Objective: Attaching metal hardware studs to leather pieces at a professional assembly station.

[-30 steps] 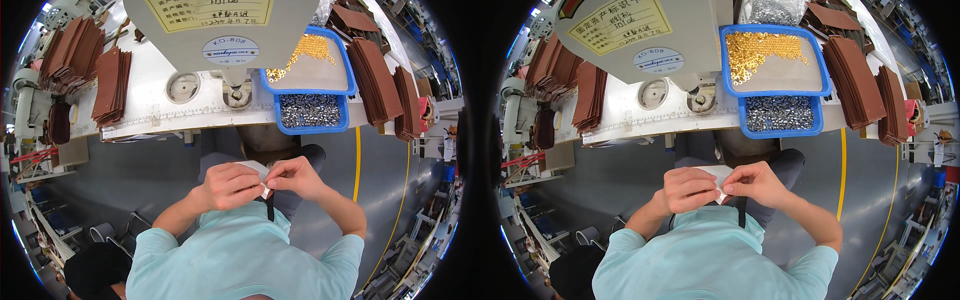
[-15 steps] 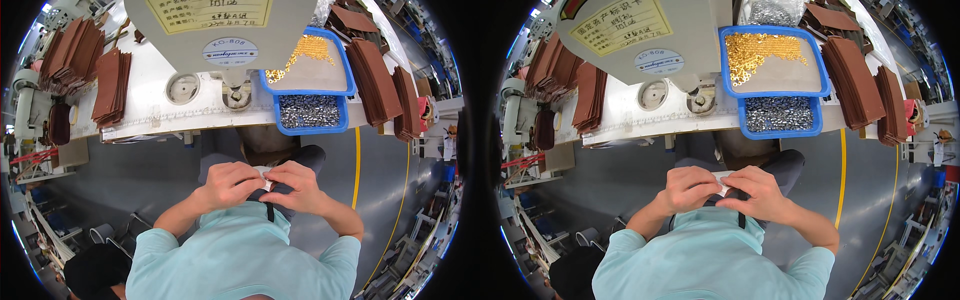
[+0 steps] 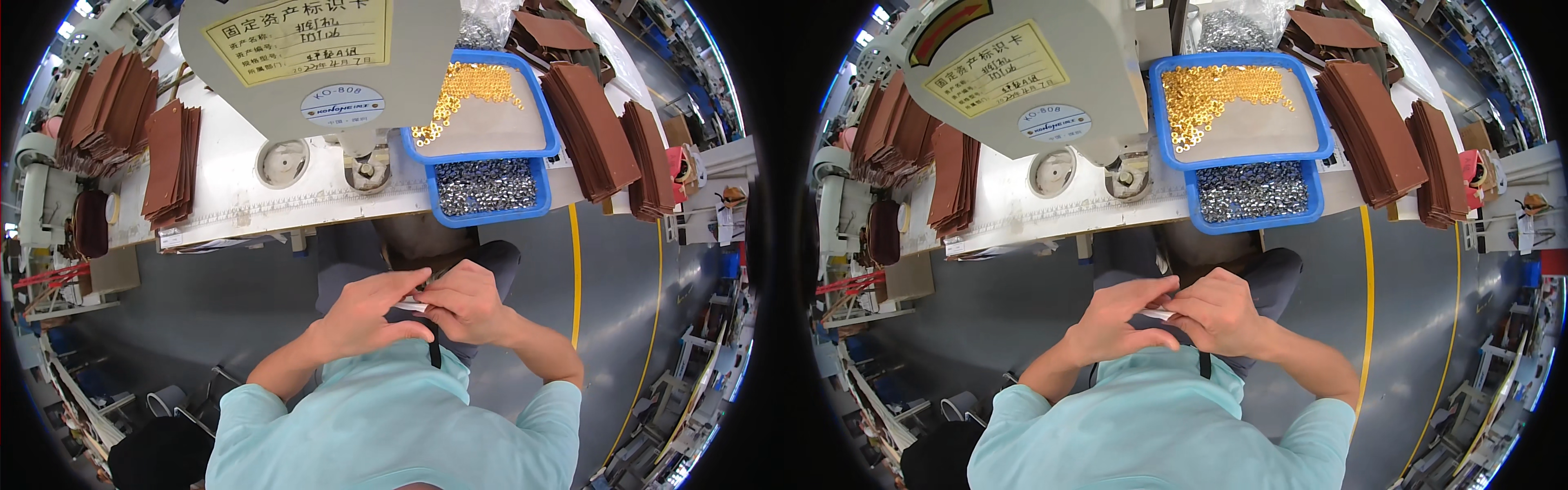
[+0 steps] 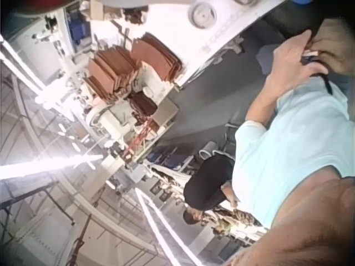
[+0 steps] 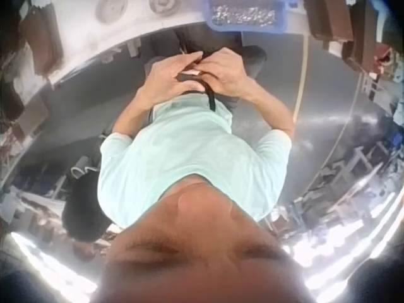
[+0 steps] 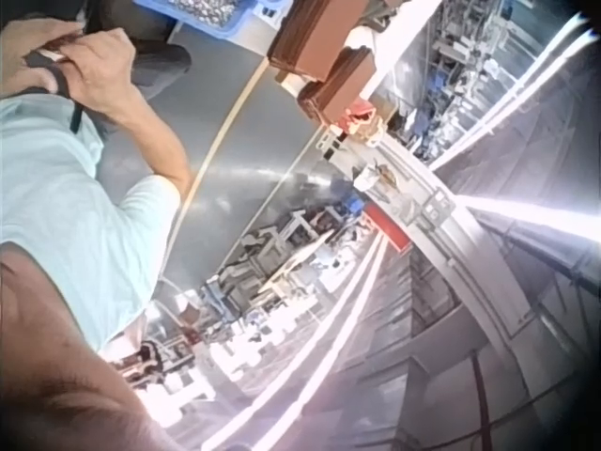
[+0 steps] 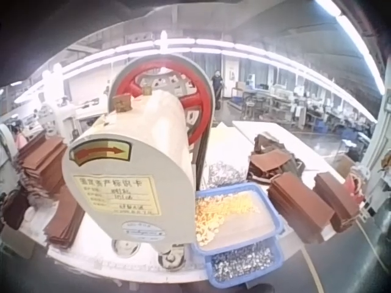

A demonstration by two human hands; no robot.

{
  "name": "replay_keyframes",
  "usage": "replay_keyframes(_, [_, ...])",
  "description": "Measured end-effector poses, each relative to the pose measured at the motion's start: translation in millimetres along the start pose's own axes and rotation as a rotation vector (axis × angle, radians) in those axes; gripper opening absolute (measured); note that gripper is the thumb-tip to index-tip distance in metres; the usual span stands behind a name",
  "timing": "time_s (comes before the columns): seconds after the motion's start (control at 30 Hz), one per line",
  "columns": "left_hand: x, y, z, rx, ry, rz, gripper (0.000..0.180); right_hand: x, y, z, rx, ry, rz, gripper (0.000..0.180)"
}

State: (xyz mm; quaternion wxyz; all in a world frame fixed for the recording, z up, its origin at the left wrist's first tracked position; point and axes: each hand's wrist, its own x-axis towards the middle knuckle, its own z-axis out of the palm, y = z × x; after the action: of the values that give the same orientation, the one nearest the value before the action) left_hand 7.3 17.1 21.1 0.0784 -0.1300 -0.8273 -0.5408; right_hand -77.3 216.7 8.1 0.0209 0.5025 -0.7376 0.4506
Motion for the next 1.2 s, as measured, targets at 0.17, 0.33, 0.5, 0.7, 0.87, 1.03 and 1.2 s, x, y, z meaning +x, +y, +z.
replay_keyframes(0.17, [-6, -6, 5, 0.114, -0.105, -0.041, 0.066, -3, 4, 9, 0.016, 0.032, -0.036, 0.023])
replay_keyframes(0.33, [-4, -5, 4, 0.104, -0.164, -0.115, 0.074, 2, 5, 14, 0.032, -0.014, -0.049, 0.022])
replay_keyframes(0.5, [-7, -4, -2, 0.11, -0.213, -0.276, 0.089, 4, 10, 19, 0.071, -0.086, -0.004, 0.022])
replay_keyframes(0.7, [-39, -17, -42, -0.212, 0.143, -0.439, 0.051, 37, 17, -35, 0.154, -0.717, 0.406, 0.1])
replay_keyframes(0.87, [-65, -44, -68, -0.509, 0.297, -0.539, 0.028, 48, 42, -69, 0.277, -0.63, 0.609, 0.054])
replay_keyframes(1.03, [-61, -43, -66, -0.488, 0.062, -0.671, 0.024, 77, 53, -75, 0.652, -0.235, 0.772, 0.029])
replay_keyframes(1.2, [-54, -40, -51, -0.504, -0.113, -0.661, 0.024, 127, 100, -76, 0.501, -0.156, 0.724, 0.024])
